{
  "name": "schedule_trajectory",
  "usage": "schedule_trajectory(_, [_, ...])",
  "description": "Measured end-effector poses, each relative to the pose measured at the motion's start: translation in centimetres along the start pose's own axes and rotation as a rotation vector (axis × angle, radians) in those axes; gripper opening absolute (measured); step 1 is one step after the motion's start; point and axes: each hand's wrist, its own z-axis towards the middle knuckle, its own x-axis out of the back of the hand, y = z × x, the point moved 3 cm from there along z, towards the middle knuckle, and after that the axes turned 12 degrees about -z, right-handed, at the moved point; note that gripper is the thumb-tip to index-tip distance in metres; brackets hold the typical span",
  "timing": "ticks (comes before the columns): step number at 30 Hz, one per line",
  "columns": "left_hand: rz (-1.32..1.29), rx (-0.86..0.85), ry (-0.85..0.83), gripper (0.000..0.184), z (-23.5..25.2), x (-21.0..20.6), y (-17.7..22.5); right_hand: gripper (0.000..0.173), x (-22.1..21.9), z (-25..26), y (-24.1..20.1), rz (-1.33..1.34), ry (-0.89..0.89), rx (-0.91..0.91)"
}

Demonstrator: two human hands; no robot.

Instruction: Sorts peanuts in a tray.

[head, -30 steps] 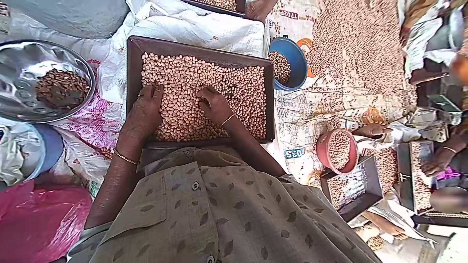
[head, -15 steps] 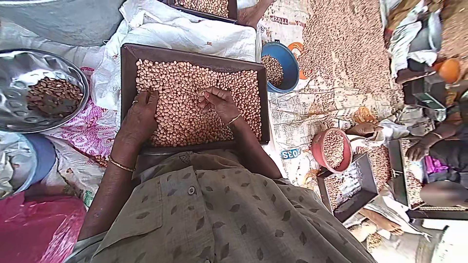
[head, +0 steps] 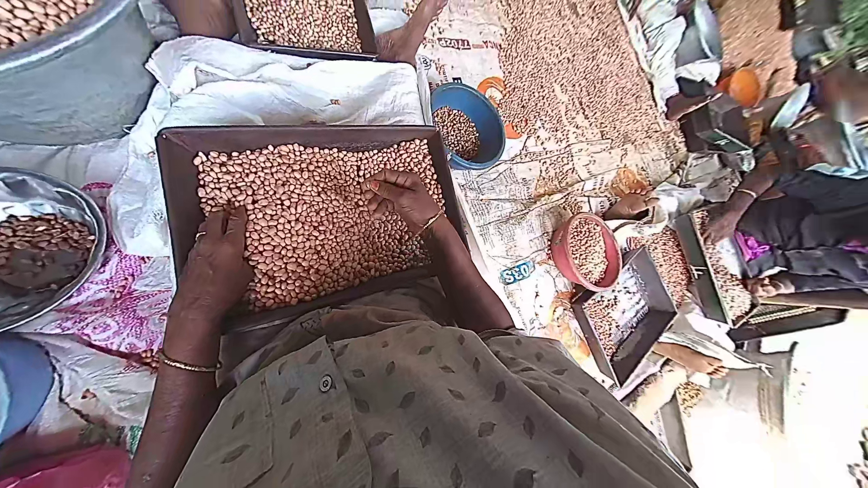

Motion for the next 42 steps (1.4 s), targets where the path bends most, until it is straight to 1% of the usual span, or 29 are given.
schedule_trajectory(3, [-0.001, 0.011, 0.006, 0.083, 0.0, 0.0, 0.1, 0.013, 3.7, 0.2, -0.4, 0.062, 0.136, 0.052])
schedule_trajectory(5, [0.001, 0.010, 0.003, 0.083, 0.0, 0.1, 0.2, 0.014, 6.3, 0.4, -0.8, 0.179, 0.280, 0.095])
schedule_trajectory(8, [0.004, -0.002, 0.002, 0.084, -0.2, 0.0, 0.1, 0.026, 9.8, 1.0, -1.7, 0.534, 0.598, 0.060])
schedule_trajectory(9, [0.004, -0.010, 0.005, 0.085, -0.2, 0.0, 0.1, 0.031, 10.4, 1.1, -2.0, 0.553, 0.658, 0.028])
schedule_trajectory(10, [0.006, -0.016, 0.006, 0.086, -0.1, 0.1, 0.1, 0.034, 10.5, 1.3, -2.1, 0.482, 0.681, 0.000])
schedule_trajectory(11, [0.007, -0.014, 0.004, 0.086, 0.0, 0.3, 0.4, 0.032, 10.1, 1.5, -2.1, 0.324, 0.648, -0.009])
schedule_trajectory(12, [0.007, 0.001, -0.003, 0.086, 0.0, 0.4, 0.7, 0.026, 9.4, 1.7, -1.8, 0.107, 0.568, -0.002])
schedule_trajectory(13, [0.013, 0.015, -0.011, 0.086, -0.1, 0.4, 0.8, 0.023, 8.7, 2.0, -1.5, -0.180, 0.472, -0.002])
schedule_trajectory(15, [0.020, 0.030, -0.022, 0.087, -0.2, 0.5, 1.0, 0.030, 7.6, 3.1, -1.2, -0.832, 0.341, -0.067])
schedule_trajectory(16, [0.021, 0.036, -0.027, 0.087, -0.2, 0.5, 1.0, 0.036, 7.0, 3.7, -1.2, -1.083, 0.309, -0.130])
schedule_trajectory(18, [0.026, 0.034, -0.026, 0.086, -0.2, 0.5, 0.9, 0.046, 5.3, 4.9, -1.3, -1.388, 0.235, -0.323])
schedule_trajectory(19, [0.027, 0.037, -0.024, 0.085, -0.3, 0.5, 0.9, 0.050, 4.3, 5.5, -1.3, -1.452, 0.202, -0.381])
schedule_trajectory(20, [0.028, 0.046, -0.025, 0.084, -0.3, 0.5, 1.0, 0.053, 3.3, 6.1, -1.1, -1.470, 0.167, -0.391])
schedule_trajectory(22, [0.023, 0.050, -0.022, 0.083, -0.3, 0.5, 0.9, 0.053, 1.3, 6.9, -0.5, -1.421, 0.069, -0.301])
schedule_trajectory(24, [0.024, 0.046, -0.024, 0.082, -0.2, 0.5, 0.9, 0.047, -0.8, 6.9, -0.2, -1.284, -0.036, -0.079])
schedule_trajectory(26, [0.018, 0.040, -0.015, 0.083, -0.1, 0.4, 0.9, 0.041, -2.7, 6.0, -0.3, -1.018, -0.125, 0.219])
schedule_trajectory(27, [0.014, 0.041, -0.017, 0.083, -0.2, 0.4, 0.9, 0.038, -3.2, 5.4, -0.7, -0.875, -0.153, 0.328])
schedule_trajectory(28, [0.009, 0.042, -0.017, 0.084, -0.2, 0.4, 0.8, 0.038, -3.2, 4.7, -1.2, -0.767, -0.159, 0.366])
schedule_trajectory(30, [0.006, 0.032, -0.010, 0.083, -0.4, 0.5, 0.7, 0.032, -1.6, 3.2, -2.2, -0.679, -0.070, 0.308])
schedule_trajectory(31, [0.003, 0.029, -0.012, 0.082, -0.5, 0.4, 0.7, 0.027, -0.3, 2.5, -2.2, -0.668, -0.011, 0.253])
schedule_trajectory(32, [0.003, 0.028, -0.014, 0.081, -0.5, 0.4, 0.7, 0.022, 1.0, 1.5, -2.1, -0.668, 0.009, 0.189])
schedule_trajectory(33, [0.000, 0.034, -0.017, 0.081, -0.4, 0.4, 0.7, 0.020, 2.2, 0.5, -1.9, -0.688, -0.013, 0.131])
schedule_trajectory(35, [-0.003, 0.045, -0.026, 0.083, -0.4, 0.4, 0.8, 0.018, 3.4, -1.7, -0.7, -0.791, -0.130, 0.069])
schedule_trajectory(37, [0.005, 0.059, -0.036, 0.084, -0.4, 0.4, 0.7, 0.017, 3.3, -3.5, 1.2, -0.934, -0.232, 0.091])
schedule_trajectory(38, [0.006, 0.058, -0.035, 0.084, -0.5, 0.4, 0.6, 0.016, 3.0, -4.1, 2.2, -1.018, -0.241, 0.114])
schedule_trajectory(40, [0.007, 0.042, -0.034, 0.084, -0.5, 0.3, 0.4, 0.017, 2.3, -4.9, 3.7, -1.167, -0.191, 0.094])
schedule_trajectory(42, [0.001, 0.011, -0.027, 0.084, -0.2, 0.5, 0.6, 0.019, 1.4, -5.4, 4.3, -1.273, -0.121, 0.069])
